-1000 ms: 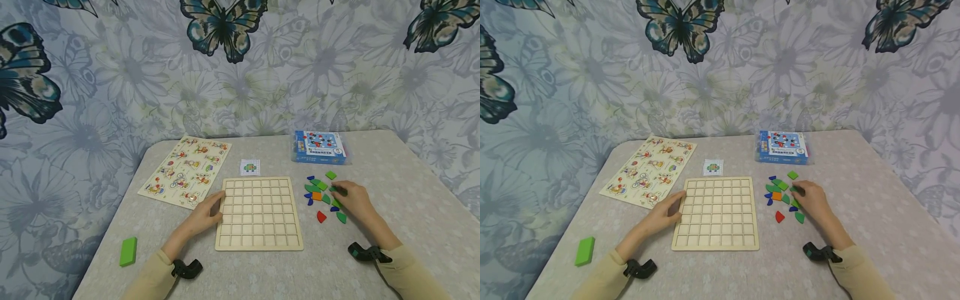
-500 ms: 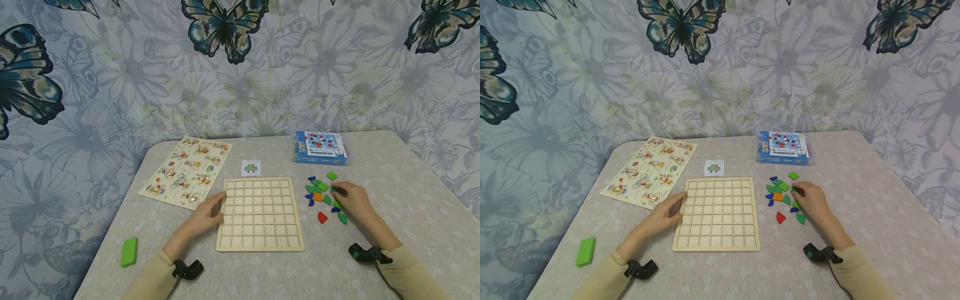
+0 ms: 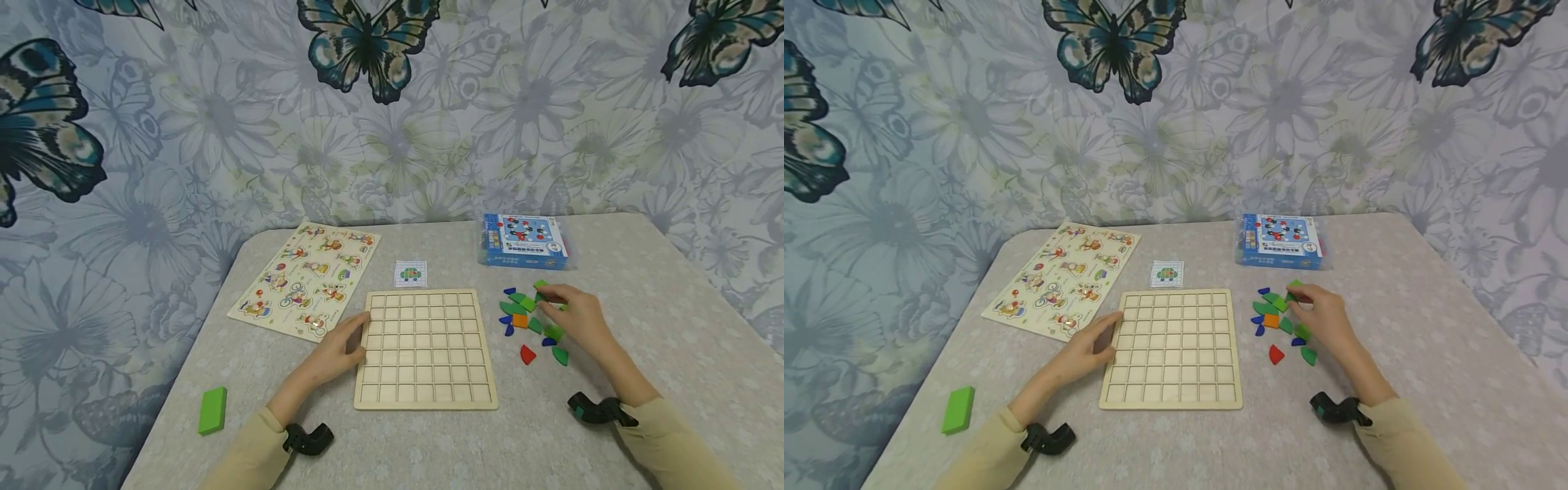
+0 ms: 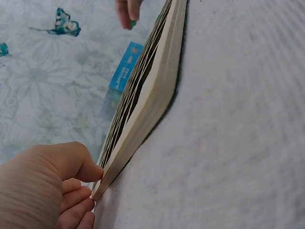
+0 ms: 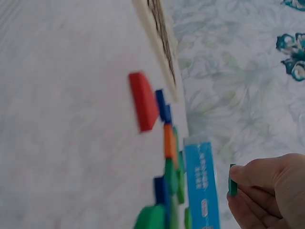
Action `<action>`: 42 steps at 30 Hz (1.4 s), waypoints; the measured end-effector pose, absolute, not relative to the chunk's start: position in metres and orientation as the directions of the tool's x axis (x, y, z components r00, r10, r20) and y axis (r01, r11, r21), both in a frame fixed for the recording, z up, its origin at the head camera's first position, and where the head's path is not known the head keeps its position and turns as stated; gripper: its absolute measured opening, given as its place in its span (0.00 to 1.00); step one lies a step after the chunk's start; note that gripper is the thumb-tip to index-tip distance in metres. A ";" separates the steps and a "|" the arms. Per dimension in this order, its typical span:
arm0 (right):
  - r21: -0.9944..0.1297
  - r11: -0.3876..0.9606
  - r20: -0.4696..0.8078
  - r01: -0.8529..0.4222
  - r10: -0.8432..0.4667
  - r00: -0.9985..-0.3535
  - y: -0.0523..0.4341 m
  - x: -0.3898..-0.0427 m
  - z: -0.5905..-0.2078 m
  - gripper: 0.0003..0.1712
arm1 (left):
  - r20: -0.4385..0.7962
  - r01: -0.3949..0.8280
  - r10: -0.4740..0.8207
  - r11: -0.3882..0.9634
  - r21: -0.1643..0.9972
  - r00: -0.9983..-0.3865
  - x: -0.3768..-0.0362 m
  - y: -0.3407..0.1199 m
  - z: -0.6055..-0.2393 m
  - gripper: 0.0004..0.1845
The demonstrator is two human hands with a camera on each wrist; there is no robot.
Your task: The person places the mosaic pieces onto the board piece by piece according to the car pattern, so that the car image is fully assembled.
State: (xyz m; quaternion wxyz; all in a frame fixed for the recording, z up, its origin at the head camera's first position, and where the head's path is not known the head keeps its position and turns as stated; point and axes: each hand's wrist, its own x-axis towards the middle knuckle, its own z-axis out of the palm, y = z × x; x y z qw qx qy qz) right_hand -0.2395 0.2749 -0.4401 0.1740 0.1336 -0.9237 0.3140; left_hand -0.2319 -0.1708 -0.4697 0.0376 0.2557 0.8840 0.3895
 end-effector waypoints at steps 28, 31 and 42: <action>-0.686 0.481 0.390 -0.545 -0.390 -0.834 0.143 -0.255 -0.425 0.17 | 0.122 0.418 0.490 0.557 0.717 -0.863 -0.232 -0.174 -0.469 0.35; -0.699 0.473 0.373 -0.535 -0.398 -0.838 0.138 -0.253 -0.428 0.17 | 0.115 0.413 0.490 0.559 0.719 -0.864 -0.232 -0.173 -0.469 0.35; -0.719 0.506 0.299 -0.476 -0.392 -0.870 0.131 -0.255 -0.455 0.16 | 0.123 0.419 0.489 0.561 0.714 -0.864 -0.232 -0.173 -0.470 0.35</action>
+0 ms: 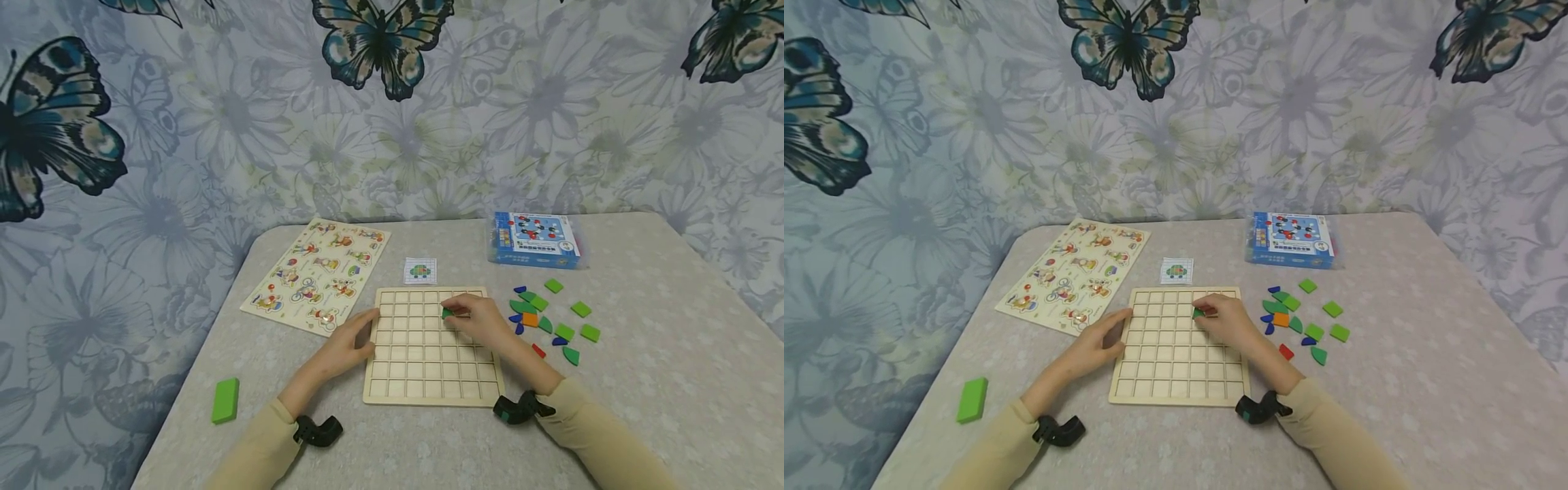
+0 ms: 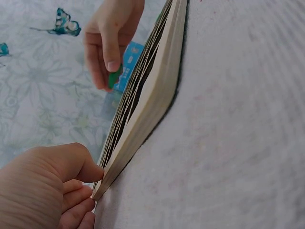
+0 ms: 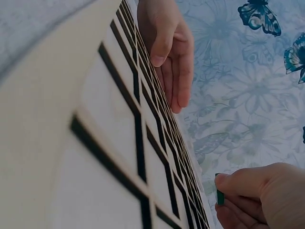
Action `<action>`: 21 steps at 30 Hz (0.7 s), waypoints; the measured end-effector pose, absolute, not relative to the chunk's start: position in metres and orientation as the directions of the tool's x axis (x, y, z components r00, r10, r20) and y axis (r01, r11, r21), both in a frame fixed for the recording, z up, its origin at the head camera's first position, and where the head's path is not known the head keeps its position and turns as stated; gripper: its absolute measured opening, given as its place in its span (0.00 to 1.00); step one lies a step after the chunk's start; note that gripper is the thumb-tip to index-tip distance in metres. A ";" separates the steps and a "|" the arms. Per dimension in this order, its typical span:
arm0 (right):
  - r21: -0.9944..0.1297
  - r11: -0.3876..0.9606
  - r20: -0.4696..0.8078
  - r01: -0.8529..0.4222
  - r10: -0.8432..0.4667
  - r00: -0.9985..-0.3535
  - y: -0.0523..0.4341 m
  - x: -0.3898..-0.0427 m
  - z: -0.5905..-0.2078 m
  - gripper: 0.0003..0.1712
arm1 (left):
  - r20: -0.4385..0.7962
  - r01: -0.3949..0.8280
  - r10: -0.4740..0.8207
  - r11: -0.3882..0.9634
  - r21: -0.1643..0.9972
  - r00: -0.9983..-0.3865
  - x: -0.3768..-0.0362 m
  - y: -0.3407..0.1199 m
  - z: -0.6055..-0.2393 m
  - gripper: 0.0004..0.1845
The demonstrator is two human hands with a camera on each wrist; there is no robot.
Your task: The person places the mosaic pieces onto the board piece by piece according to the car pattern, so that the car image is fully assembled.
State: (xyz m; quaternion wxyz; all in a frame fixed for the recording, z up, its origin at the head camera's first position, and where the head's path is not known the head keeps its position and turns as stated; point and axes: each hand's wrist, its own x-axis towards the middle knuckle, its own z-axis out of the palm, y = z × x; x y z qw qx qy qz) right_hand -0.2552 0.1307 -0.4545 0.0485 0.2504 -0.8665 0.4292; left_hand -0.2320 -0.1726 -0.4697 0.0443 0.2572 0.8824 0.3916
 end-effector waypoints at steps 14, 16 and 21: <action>-0.626 0.526 0.342 -0.576 -0.478 -0.809 0.128 -0.254 -0.466 0.15 | 0.114 0.415 0.490 0.567 0.711 -0.864 -0.231 -0.172 -0.469 0.35; -0.612 0.531 0.350 -0.586 -0.482 -0.803 0.128 -0.254 -0.466 0.15 | 0.117 0.417 0.490 0.566 0.711 -0.864 -0.231 -0.172 -0.469 0.35; -0.583 0.547 0.353 -0.601 -0.495 -0.794 0.128 -0.254 -0.466 0.15 | 0.119 0.417 0.488 0.567 0.710 -0.865 -0.232 -0.172 -0.469 0.35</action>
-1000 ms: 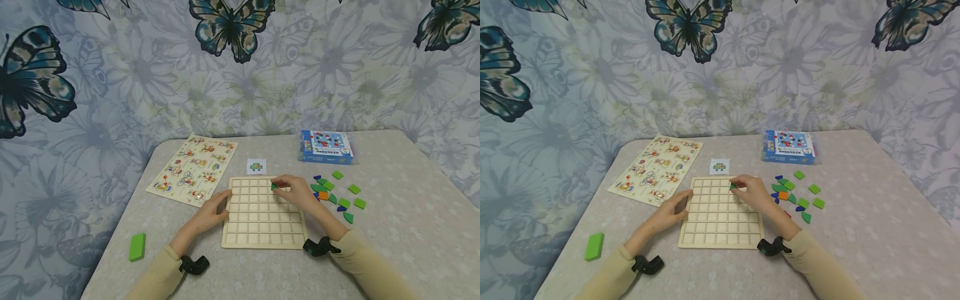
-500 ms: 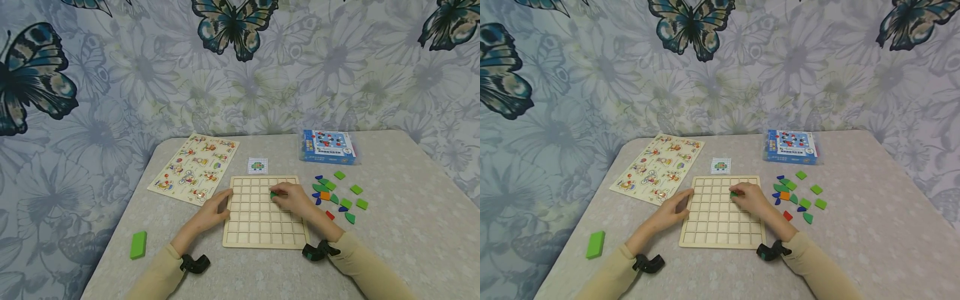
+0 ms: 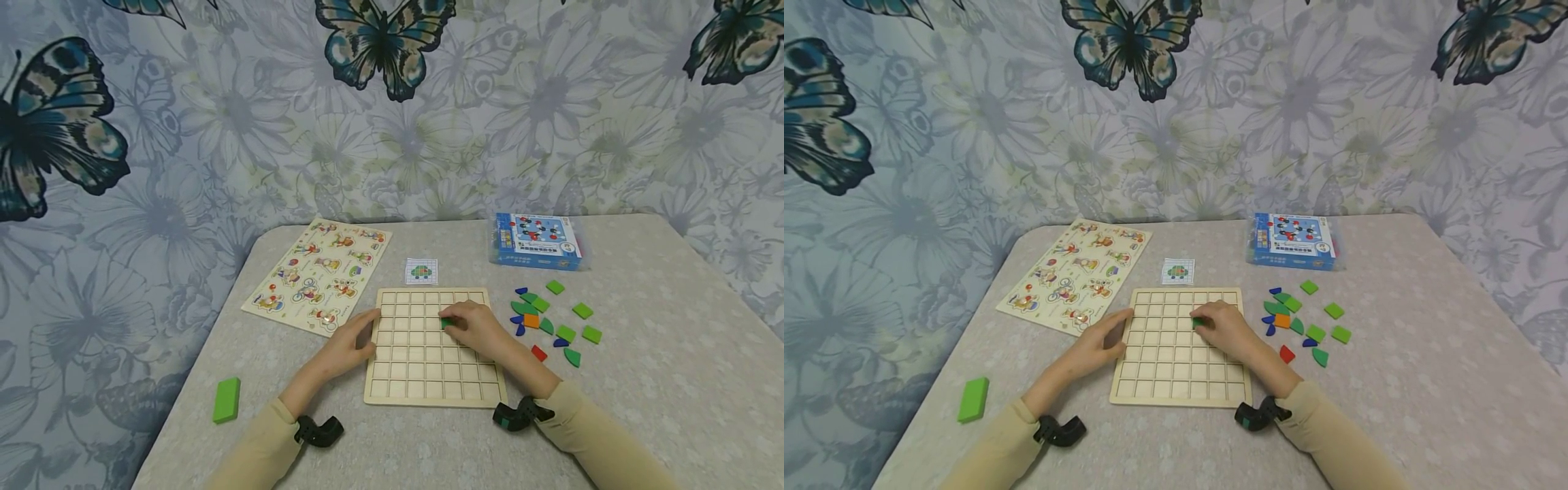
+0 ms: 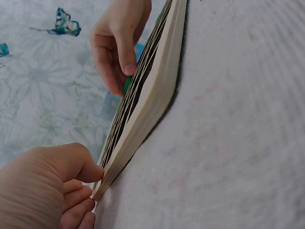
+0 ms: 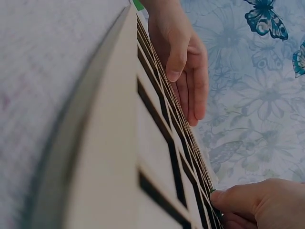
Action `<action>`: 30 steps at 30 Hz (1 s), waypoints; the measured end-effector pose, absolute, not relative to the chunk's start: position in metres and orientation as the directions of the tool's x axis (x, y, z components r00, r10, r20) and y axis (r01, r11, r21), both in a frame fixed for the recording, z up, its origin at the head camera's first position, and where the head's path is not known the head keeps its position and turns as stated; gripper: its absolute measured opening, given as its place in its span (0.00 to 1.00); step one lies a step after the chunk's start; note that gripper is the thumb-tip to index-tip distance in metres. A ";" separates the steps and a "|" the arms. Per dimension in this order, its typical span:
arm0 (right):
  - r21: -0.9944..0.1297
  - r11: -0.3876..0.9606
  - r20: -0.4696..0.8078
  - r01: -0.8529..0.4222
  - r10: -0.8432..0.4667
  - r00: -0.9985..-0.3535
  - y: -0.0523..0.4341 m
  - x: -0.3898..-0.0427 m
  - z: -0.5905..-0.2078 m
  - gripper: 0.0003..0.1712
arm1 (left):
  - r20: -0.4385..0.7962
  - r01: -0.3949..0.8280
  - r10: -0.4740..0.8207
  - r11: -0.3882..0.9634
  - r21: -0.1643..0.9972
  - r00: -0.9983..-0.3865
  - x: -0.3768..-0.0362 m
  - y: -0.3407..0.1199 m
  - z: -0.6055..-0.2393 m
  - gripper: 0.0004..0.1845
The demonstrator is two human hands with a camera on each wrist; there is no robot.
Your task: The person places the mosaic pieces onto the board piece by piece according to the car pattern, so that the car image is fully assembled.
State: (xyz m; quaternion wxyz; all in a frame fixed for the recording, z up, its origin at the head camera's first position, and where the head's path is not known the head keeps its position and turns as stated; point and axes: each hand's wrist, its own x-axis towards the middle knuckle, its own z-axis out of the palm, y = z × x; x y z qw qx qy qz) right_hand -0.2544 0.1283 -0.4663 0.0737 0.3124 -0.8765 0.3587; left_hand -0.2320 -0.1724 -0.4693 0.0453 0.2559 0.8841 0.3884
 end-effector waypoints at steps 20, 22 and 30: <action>-0.725 0.451 0.312 -0.520 -0.457 -0.833 0.134 -0.252 -0.448 0.18 | 0.119 0.415 0.485 0.566 0.712 -0.866 -0.233 -0.172 -0.470 0.35; -0.753 0.428 0.308 -0.501 -0.444 -0.842 0.141 -0.251 -0.438 0.19 | 0.112 0.412 0.489 0.564 0.715 -0.865 -0.233 -0.171 -0.469 0.35; -0.768 0.464 0.307 -0.441 -0.338 -0.890 0.198 -0.259 -0.409 0.19 | 0.107 0.407 0.489 0.565 0.718 -0.866 -0.233 -0.173 -0.470 0.35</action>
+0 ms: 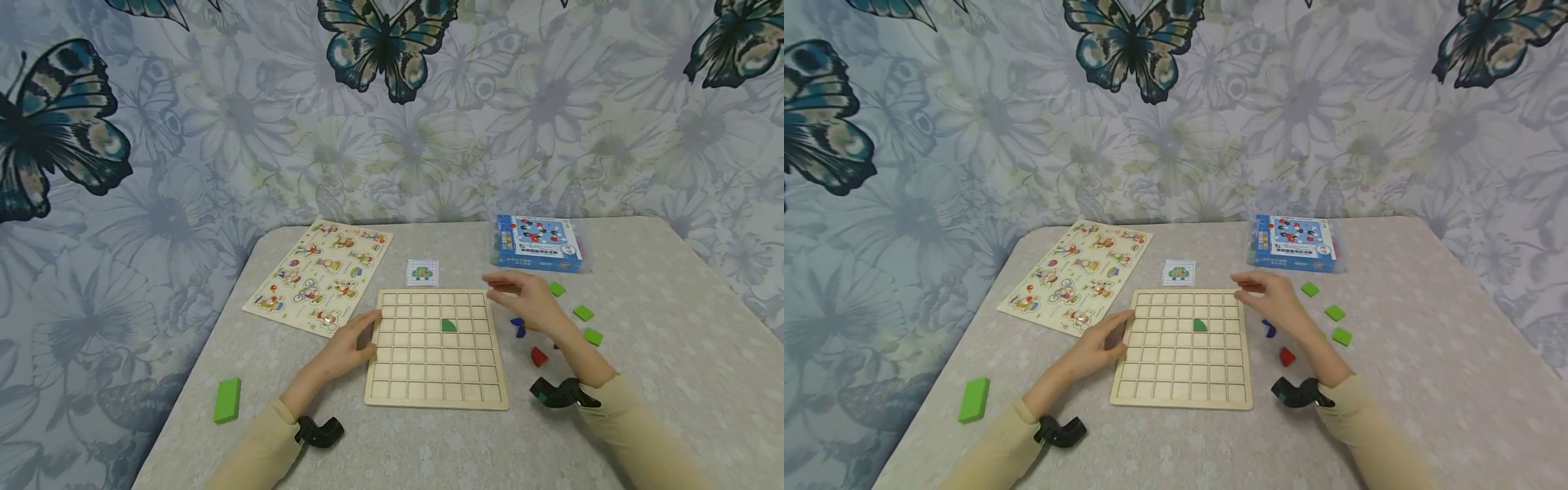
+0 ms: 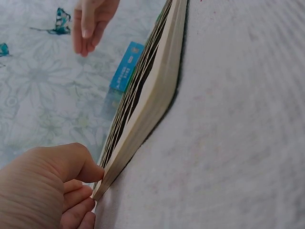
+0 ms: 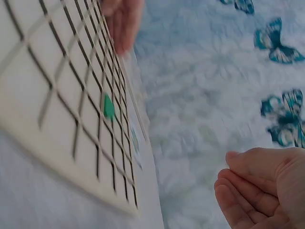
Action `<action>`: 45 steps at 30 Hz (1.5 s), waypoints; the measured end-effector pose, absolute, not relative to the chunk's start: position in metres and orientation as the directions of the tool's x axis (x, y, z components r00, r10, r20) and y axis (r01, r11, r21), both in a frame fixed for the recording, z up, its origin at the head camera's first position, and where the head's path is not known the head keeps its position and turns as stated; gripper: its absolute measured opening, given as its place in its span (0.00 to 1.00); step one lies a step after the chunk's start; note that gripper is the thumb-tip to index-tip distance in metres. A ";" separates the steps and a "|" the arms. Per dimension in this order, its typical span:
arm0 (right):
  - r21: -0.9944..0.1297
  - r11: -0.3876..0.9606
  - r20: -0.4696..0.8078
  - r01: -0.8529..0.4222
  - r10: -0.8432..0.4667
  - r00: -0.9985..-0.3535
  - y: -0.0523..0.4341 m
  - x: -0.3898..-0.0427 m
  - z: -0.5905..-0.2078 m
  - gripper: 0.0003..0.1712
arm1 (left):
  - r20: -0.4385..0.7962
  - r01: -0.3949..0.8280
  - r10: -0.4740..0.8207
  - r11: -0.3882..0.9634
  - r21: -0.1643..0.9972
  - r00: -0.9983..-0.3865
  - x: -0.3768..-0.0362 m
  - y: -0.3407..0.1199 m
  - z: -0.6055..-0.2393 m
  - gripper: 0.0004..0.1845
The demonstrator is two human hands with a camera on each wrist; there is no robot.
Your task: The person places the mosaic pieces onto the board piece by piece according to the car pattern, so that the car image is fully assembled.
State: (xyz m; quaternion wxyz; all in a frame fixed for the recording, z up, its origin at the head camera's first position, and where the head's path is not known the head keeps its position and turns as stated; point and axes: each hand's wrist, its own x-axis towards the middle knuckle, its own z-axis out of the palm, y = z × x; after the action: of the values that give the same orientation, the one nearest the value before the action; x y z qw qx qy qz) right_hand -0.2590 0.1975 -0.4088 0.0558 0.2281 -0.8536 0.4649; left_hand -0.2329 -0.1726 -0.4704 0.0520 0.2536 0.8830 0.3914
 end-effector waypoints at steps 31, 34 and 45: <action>-0.683 0.725 0.150 -0.087 0.022 -0.988 0.307 -0.287 -0.455 0.24 | 0.103 0.397 0.477 0.571 0.719 -0.873 -0.233 -0.174 -0.470 0.35; -0.662 0.742 0.169 -0.107 0.009 -0.986 0.307 -0.287 -0.459 0.23 | 0.104 0.399 0.477 0.574 0.715 -0.873 -0.232 -0.174 -0.471 0.35; -0.601 0.781 0.243 -0.169 -0.023 -0.970 0.304 -0.288 -0.465 0.19 | 0.115 0.407 0.477 0.571 0.713 -0.872 -0.232 -0.173 -0.472 0.35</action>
State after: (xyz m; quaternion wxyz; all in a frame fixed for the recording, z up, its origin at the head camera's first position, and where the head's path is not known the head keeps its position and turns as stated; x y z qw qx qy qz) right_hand -0.2878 0.3043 -0.4652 0.1115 0.0514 -0.9370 0.3269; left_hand -0.2315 -0.1730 -0.4720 0.0449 0.2494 0.8852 0.3901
